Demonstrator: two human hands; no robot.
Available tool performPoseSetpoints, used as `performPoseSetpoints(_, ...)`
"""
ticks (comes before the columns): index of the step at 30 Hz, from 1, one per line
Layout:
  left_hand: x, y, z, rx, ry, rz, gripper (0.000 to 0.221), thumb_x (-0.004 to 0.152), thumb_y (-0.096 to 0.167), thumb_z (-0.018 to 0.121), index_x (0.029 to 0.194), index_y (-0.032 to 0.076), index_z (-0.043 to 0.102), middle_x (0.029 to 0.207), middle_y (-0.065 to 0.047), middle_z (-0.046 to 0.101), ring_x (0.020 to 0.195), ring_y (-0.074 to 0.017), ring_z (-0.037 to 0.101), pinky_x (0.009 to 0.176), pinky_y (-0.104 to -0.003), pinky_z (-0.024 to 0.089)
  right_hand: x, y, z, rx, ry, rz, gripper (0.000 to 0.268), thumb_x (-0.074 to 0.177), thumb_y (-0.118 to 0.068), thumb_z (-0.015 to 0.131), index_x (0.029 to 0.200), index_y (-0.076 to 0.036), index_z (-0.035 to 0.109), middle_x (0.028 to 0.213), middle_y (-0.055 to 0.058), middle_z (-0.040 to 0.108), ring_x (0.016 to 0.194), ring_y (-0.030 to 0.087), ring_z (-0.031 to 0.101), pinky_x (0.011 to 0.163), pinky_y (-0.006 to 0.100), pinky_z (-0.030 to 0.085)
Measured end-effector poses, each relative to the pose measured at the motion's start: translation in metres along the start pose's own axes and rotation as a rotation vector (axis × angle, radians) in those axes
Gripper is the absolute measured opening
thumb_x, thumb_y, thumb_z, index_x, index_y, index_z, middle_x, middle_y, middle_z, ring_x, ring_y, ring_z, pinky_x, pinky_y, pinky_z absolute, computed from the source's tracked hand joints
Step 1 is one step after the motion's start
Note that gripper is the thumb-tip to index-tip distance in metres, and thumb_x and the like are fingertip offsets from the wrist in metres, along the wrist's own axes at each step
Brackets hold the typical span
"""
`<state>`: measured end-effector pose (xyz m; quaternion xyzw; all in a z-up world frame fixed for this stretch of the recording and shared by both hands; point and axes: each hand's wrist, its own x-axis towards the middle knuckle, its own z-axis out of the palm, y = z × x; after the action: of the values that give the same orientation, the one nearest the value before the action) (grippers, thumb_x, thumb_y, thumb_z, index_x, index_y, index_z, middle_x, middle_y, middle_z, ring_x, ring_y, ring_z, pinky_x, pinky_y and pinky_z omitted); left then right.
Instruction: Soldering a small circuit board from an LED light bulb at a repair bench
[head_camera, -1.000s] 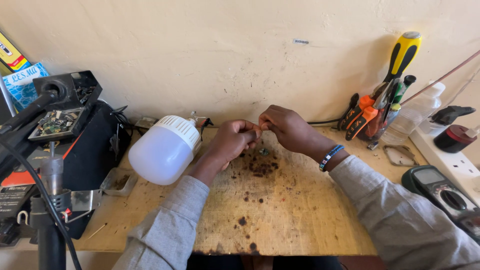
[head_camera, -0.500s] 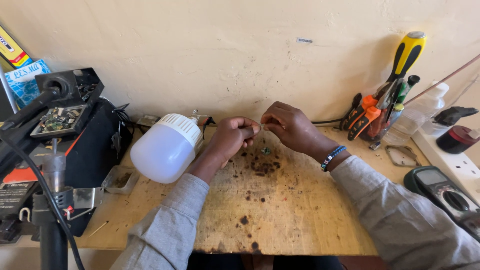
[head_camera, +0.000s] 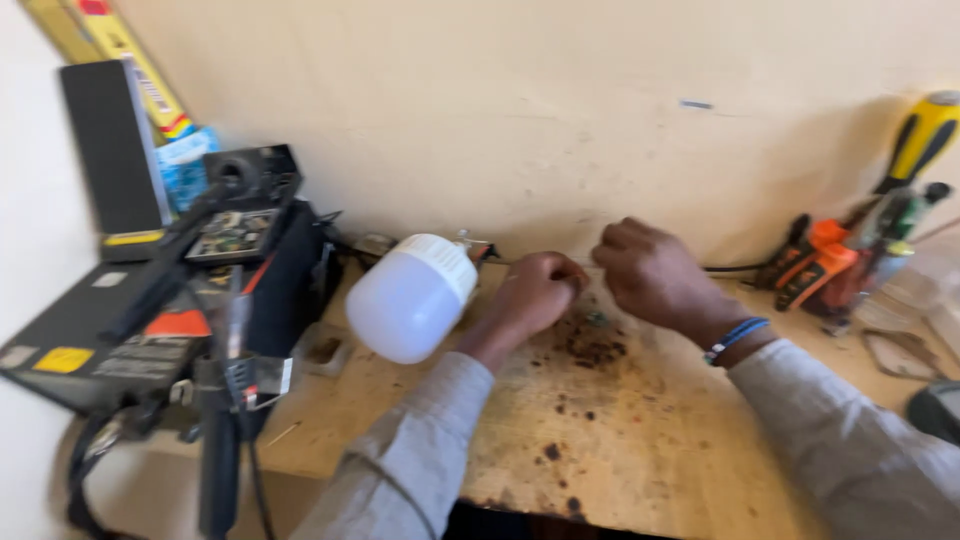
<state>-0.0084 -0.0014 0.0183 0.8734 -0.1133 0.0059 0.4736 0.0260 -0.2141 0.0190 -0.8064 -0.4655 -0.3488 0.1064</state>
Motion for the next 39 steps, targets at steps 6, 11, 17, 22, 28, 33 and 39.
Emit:
performPoseSetpoints(6, 0.018, -0.032, 0.007, -0.023, 0.199, 0.075, 0.022, 0.085, 0.028, 0.071, 0.103, 0.022, 0.083, 0.098, -0.007, 0.082, 0.105, -0.0291, 0.079, 0.091, -0.043, 0.061, 0.118, -0.074, -0.018, 0.341, 0.114, -0.039, 0.033, 0.08, 0.008, 0.072, 0.11, -0.005, 0.072, 0.092, 0.016, 0.068, 0.084, 0.044, 0.071, 0.074, 0.051, 0.058)
performPoseSetpoints(11, 0.008, -0.025, 0.002, -0.004, 0.291, 0.121, 0.02, 0.08, 0.026, 0.074, 0.099, 0.022, 0.08, 0.098, -0.007, 0.082, 0.104, -0.0269, 0.078, 0.089, -0.043, 0.06, 0.243, -0.164, -0.012, 0.489, 0.185, -0.257, 0.036, 0.092, 0.016, 0.054, 0.12, -0.001, 0.069, 0.096, 0.024, 0.067, 0.089, 0.051, 0.068, 0.074, 0.057, 0.057)
performPoseSetpoints(17, -0.022, -0.033, -0.005, -0.004, 0.376, 0.199, 0.02, 0.075, 0.024, 0.079, 0.095, 0.02, 0.077, 0.098, -0.006, 0.082, 0.103, -0.0241, 0.077, 0.086, -0.043, 0.059, 0.341, -0.184, 0.062, 0.421, 0.053, -0.485, 0.049, 0.085, 0.013, 0.074, 0.128, -0.012, 0.07, 0.116, 0.017, 0.067, 0.107, 0.047, 0.067, 0.086, 0.056, 0.06)
performPoseSetpoints(22, -0.033, -0.03, -0.01, -0.023, 0.438, 0.242, 0.022, 0.07, 0.022, 0.082, 0.091, 0.02, 0.074, 0.098, -0.006, 0.082, 0.103, -0.0219, 0.075, 0.083, -0.042, 0.059, 0.358, -0.187, 0.077, 0.362, 0.068, -0.57, 0.03, 0.087, -0.006, 0.084, 0.114, -0.016, 0.076, 0.107, 0.006, 0.065, 0.1, 0.036, 0.069, 0.082, 0.048, 0.064)
performPoseSetpoints(28, -0.021, 0.001, -0.017, -0.048, 0.526, 0.311, 0.027, 0.065, 0.019, 0.087, 0.086, 0.018, 0.071, 0.098, -0.005, 0.082, 0.102, -0.0191, 0.074, 0.08, -0.042, 0.058, 0.308, -0.183, -0.03, 0.612, 0.238, -0.404, 0.009, 0.112, -0.01, 0.05, 0.121, -0.009, 0.053, 0.111, 0.01, 0.06, 0.09, 0.026, 0.063, 0.08, 0.042, 0.054)
performPoseSetpoints(33, -0.022, 0.024, -0.039, 0.614, 0.818, 0.666, 0.017, 0.063, 0.013, 0.07, 0.071, 0.01, 0.055, 0.083, -0.01, 0.056, 0.08, -0.0404, 0.055, 0.075, -0.057, 0.035, 0.241, -0.123, -0.094, 0.452, 0.504, -0.009, 0.01, 0.12, -0.007, 0.054, 0.129, -0.004, 0.057, 0.124, 0.011, 0.07, 0.09, 0.019, 0.072, 0.082, 0.032, 0.061)
performPoseSetpoints(39, -0.042, 0.05, -0.113, 0.861, -0.037, -0.22, 0.054, 0.094, 0.019, 0.048, 0.148, 0.016, 0.058, 0.151, -0.017, 0.048, 0.14, -0.0401, 0.046, 0.12, -0.067, 0.034, 0.15, -0.092, -0.109, 0.595, 0.538, 0.249, 0.009, 0.117, 0.0, 0.043, 0.109, 0.004, 0.045, 0.104, 0.025, 0.069, 0.063, 0.02, 0.057, 0.056, 0.03, 0.048)
